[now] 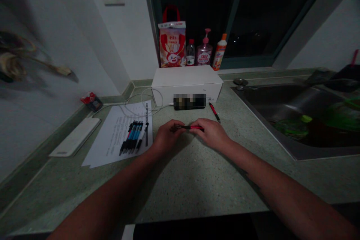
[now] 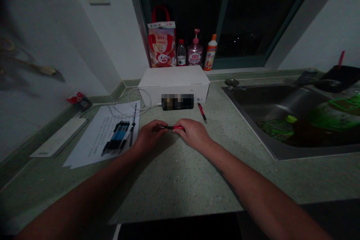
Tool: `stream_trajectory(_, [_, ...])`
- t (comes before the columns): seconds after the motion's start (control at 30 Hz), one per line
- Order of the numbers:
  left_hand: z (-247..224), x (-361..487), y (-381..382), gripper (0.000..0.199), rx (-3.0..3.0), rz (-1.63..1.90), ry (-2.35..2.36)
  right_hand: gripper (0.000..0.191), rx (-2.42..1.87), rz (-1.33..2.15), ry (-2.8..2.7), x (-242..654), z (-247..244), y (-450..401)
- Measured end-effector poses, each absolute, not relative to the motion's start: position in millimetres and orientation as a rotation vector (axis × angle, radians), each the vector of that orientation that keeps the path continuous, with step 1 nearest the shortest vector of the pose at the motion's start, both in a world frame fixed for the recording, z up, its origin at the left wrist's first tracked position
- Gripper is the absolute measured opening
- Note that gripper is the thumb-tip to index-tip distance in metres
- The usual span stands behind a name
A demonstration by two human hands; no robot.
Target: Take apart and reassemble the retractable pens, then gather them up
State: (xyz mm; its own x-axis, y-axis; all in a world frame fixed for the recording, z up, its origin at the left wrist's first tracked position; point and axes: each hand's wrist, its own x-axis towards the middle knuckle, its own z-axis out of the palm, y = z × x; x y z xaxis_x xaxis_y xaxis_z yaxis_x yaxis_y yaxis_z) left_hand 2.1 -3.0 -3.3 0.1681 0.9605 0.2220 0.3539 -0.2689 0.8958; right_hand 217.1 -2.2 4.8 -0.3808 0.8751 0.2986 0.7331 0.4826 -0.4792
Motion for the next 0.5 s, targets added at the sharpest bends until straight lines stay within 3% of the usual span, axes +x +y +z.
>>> stream_trajectory(0.5, [-4.8, -3.3, -3.2, 0.009, 2.099, 1.114, 1.325, 0.014, -1.313, 0.627, -2.216, 214.9, 11.2, -4.2])
